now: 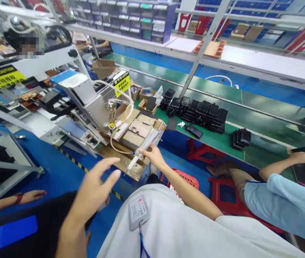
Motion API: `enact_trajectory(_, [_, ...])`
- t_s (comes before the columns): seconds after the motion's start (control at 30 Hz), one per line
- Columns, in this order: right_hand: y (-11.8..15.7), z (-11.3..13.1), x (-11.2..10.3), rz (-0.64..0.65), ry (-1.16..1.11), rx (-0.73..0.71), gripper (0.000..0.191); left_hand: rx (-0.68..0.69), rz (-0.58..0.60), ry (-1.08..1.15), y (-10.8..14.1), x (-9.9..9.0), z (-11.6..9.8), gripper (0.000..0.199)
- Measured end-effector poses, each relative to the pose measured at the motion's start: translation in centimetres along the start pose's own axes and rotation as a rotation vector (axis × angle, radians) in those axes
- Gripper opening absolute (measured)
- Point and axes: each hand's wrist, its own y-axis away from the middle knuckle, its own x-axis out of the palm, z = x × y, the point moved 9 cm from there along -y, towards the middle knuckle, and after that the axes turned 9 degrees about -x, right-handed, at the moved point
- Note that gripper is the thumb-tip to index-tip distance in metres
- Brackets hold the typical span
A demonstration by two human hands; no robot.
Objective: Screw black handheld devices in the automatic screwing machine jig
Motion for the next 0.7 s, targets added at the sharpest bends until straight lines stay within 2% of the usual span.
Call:
enact_trajectory(0.03, [0.0, 0.6, 0.1, 0.013, 0.029, -0.02, 0.051, 0.012, 0.032, -0.149, -1.5, 2.0, -0.8, 0.047])
enact_trajectory(0.1, [-0.1, 1.6, 0.7, 0.045, 0.081, -0.058, 0.052, -0.011, 0.14, -0.294, -4.4, 6.3, -1.2, 0.054])
enact_trajectory(0.13, [-0.1, 2.1, 1.1, 0.062, 0.099, -0.076, 0.052, -0.024, 0.209, -0.311, -5.5, 8.4, -1.1, 0.049])
enact_trajectory(0.17, [-0.1, 2.6, 1.5, 0.075, 0.113, -0.095, 0.052, -0.037, 0.257, -0.316, -6.5, 10.0, -0.9, 0.035])
enact_trajectory(0.23, [-0.1, 3.7, 2.1, 0.092, 0.125, -0.127, 0.051, -0.061, 0.305, -0.297, -7.8, 11.9, -0.2, 0.014])
enact_trajectory(0.3, [0.0, 4.6, 2.7, 0.138, 0.079, -0.144, 0.05, -0.077, 0.284, -0.268, -8.6, 12.2, 0.3, 0.021])
enact_trajectory(0.37, [0.4, 5.3, 3.5, 0.238, -0.047, -0.138, 0.05, -0.07, 0.236, -0.24, -8.7, 11.7, 0.6, 0.026])
enact_trajectory(0.47, [1.5, 5.2, 4.1, 0.367, -0.222, -0.088, 0.051, -0.039, 0.179, -0.209, -8.2, 11.1, 0.6, 0.028])
enact_trajectory(0.53, [2.1, 4.2, 3.5, 0.327, -0.199, -0.065, 0.049, -0.031, 0.165, -0.185, -7.7, 11.3, 0.6, 0.031])
enact_trajectory(0.63, [2.9, 2.4, 2.4, 0.21, 0.049, -0.084, 0.042, -0.033, 0.168, -0.148, -7.2, 12.1, 0.9, 0.037])
enact_trajectory(0.7, [3.4, 1.7, 2.6, 0.2, 0.176, -0.105, 0.047, -0.028, 0.169, -0.123, -7.0, 12.5, 1.1, 0.036])
